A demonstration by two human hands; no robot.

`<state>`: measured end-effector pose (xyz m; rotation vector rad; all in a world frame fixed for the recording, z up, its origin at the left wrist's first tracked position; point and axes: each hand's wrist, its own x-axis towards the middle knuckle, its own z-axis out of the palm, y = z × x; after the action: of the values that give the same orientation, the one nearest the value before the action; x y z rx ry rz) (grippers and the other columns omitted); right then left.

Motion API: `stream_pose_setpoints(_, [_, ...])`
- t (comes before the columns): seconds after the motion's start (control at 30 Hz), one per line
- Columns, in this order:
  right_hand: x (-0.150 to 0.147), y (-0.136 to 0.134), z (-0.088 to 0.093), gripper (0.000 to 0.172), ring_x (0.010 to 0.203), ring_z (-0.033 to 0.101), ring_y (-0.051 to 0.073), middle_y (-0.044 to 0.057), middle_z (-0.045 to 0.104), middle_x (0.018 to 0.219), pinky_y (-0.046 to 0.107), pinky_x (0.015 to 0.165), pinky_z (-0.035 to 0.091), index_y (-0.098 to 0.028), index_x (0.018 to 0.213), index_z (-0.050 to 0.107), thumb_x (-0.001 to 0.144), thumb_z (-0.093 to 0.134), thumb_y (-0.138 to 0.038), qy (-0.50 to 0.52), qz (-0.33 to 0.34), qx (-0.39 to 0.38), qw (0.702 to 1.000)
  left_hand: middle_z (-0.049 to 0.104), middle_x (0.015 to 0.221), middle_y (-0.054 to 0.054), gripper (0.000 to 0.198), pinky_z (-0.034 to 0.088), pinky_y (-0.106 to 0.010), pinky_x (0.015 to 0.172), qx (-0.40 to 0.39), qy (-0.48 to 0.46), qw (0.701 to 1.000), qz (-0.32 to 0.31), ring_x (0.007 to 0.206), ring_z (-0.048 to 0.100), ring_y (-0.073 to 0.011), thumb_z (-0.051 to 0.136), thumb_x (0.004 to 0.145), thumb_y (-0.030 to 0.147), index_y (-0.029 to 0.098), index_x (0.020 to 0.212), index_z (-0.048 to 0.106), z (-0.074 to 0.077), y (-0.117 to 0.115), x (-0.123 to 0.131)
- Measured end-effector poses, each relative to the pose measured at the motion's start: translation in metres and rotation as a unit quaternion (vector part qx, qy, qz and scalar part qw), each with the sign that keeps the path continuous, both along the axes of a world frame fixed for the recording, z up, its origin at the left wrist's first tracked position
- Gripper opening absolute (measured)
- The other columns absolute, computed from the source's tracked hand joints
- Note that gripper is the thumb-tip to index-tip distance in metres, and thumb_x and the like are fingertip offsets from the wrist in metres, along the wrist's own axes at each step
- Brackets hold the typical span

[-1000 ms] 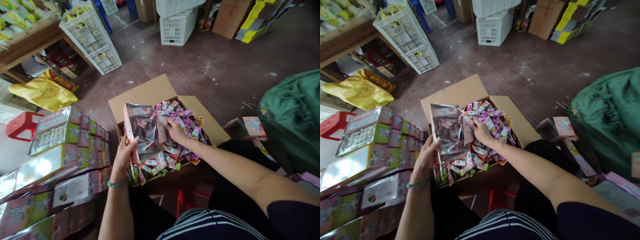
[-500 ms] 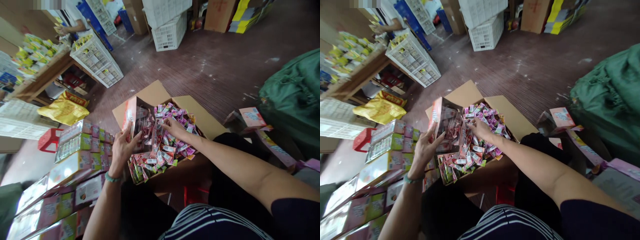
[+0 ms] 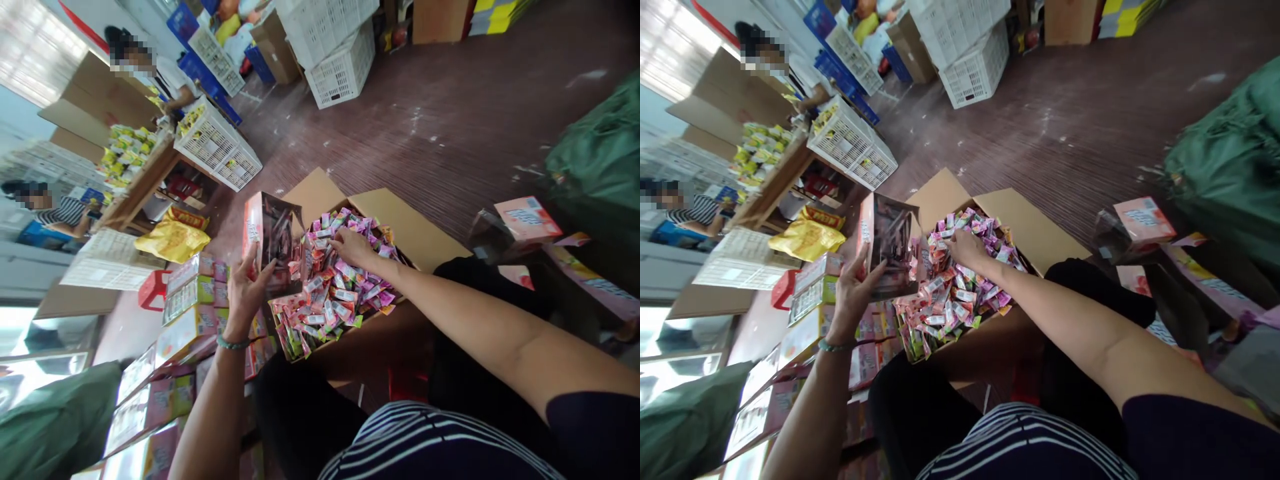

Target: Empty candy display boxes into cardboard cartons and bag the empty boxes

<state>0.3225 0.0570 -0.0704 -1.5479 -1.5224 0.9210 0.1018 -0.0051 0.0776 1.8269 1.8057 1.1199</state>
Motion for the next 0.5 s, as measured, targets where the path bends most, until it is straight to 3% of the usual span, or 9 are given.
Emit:
stream_pose_setpoints(0.1, [-0.002, 0.001, -0.001, 0.022, 0.091, 0.065, 0.024, 0.012, 0.071, 0.096, 0.03, 0.073, 0.041, -0.018, 0.087, 0.061, 0.104, 0.06, -0.031, -0.002, 0.005, 0.02, 1.0, 0.06, 0.085, 0.0, 0.067, 0.05, -0.028, 0.082, 0.04, 0.065, 0.997, 0.017, 0.085, 0.057, -0.018, 0.088, 0.071, 0.042, 0.025, 0.134, 0.073, -0.002, 0.0, -0.004])
stream_pose_setpoints(0.2, [-0.002, 0.001, 0.002, 0.023, 0.094, 0.066, 0.028, 0.014, 0.071, 0.098, 0.034, 0.075, 0.043, -0.018, 0.089, 0.063, 0.104, 0.059, -0.034, -0.001, -0.002, 0.009, 1.0, 0.056, 0.084, 0.0, 0.064, 0.049, -0.028, 0.083, 0.032, 0.124, 0.991, 0.029, 0.084, 0.055, -0.0176, 0.086, 0.073, 0.047, 0.025, 0.132, 0.075, -0.005, 0.001, -0.008])
stream_pose_setpoints(0.33, [-0.001, 0.0, 0.007, 0.024, 0.094, 0.066, 0.03, 0.015, 0.071, 0.098, 0.036, 0.076, 0.044, -0.017, 0.089, 0.065, 0.104, 0.059, -0.034, -0.003, 0.001, 0.007, 1.0, 0.06, 0.093, -0.003, 0.064, 0.049, -0.031, 0.092, 0.03, 0.147, 0.988, 0.046, 0.089, 0.057, -0.0191, 0.084, 0.075, 0.052, 0.024, 0.131, 0.075, -0.009, 0.001, -0.011])
stream_pose_setpoints(0.5, [0.001, -0.002, 0.012, 0.024, 0.091, 0.067, 0.028, 0.014, 0.071, 0.091, 0.035, 0.075, 0.045, -0.017, 0.085, 0.066, 0.103, 0.06, -0.032, -0.008, -0.002, 0.027, 1.0, 0.068, 0.097, -0.003, 0.055, 0.05, -0.032, 0.096, 0.004, 0.136, 0.991, 0.009, 0.099, 0.062, -0.0223, 0.084, 0.073, 0.052, 0.023, 0.12, 0.08, -0.004, 0.006, -0.01])
